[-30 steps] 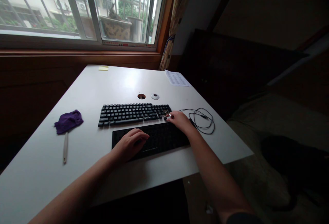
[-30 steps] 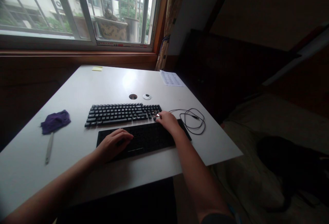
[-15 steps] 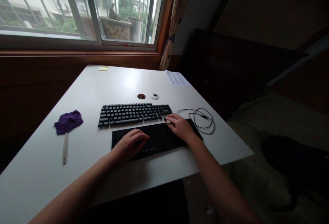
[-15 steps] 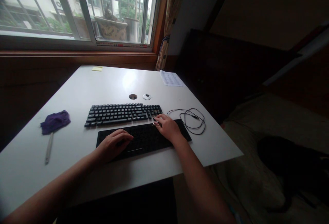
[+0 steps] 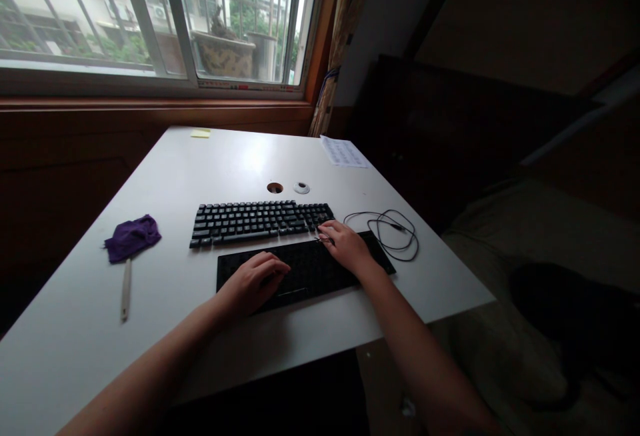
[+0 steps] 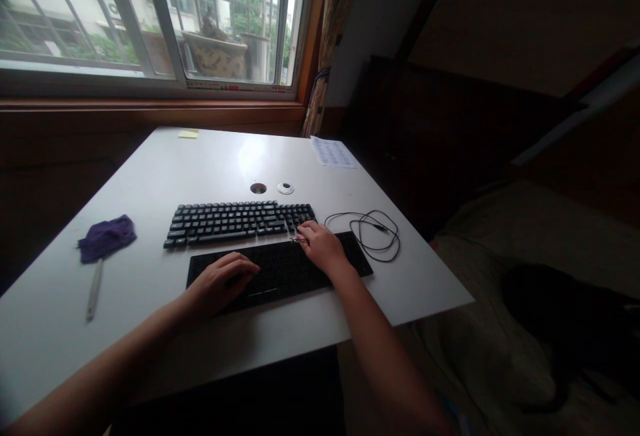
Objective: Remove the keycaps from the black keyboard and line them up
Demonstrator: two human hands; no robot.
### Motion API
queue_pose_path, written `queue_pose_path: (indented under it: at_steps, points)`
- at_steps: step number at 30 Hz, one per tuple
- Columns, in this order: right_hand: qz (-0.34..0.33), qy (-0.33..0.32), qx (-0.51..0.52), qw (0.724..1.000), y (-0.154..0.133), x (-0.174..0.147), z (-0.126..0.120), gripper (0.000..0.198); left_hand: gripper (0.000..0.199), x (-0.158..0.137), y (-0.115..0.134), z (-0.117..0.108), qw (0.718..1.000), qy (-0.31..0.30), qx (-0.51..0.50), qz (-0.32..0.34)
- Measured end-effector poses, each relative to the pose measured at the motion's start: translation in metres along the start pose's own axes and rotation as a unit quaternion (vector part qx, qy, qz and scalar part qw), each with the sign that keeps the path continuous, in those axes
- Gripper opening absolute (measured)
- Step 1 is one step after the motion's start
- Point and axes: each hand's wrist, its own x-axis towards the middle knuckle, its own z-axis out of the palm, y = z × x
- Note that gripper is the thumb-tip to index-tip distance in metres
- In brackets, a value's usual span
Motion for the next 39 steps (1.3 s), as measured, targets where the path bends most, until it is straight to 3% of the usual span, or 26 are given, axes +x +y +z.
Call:
queue_pose_path:
  at_steps: [23,28,32,35,39]
  points:
    - [0.010,0.015,-0.017,1.000,-0.002,0.001,0.002,0.032,0.016,0.000,0.000,0.000,1.000,-0.011,-0.011,-0.004]
    - [0.011,0.041,0.033,0.999,-0.001,-0.003,-0.006,0.031,0.017,0.000,0.000,0.000,1.000,-0.009,-0.006,-0.006]
    - [0.013,0.105,0.112,0.988,0.007,-0.015,-0.021,0.028,0.017,0.001,0.000,0.000,1.000,-0.011,-0.005,-0.005]
    - [0.050,0.159,0.167,0.972,0.016,-0.032,-0.037,0.033,0.017,0.001,0.000,0.000,1.000,-0.017,-0.006,-0.009]
    - [0.171,0.180,0.232,0.940,0.034,-0.066,-0.053,0.043,0.017,0.000,0.000,0.000,1.000,-0.022,-0.004,-0.010]
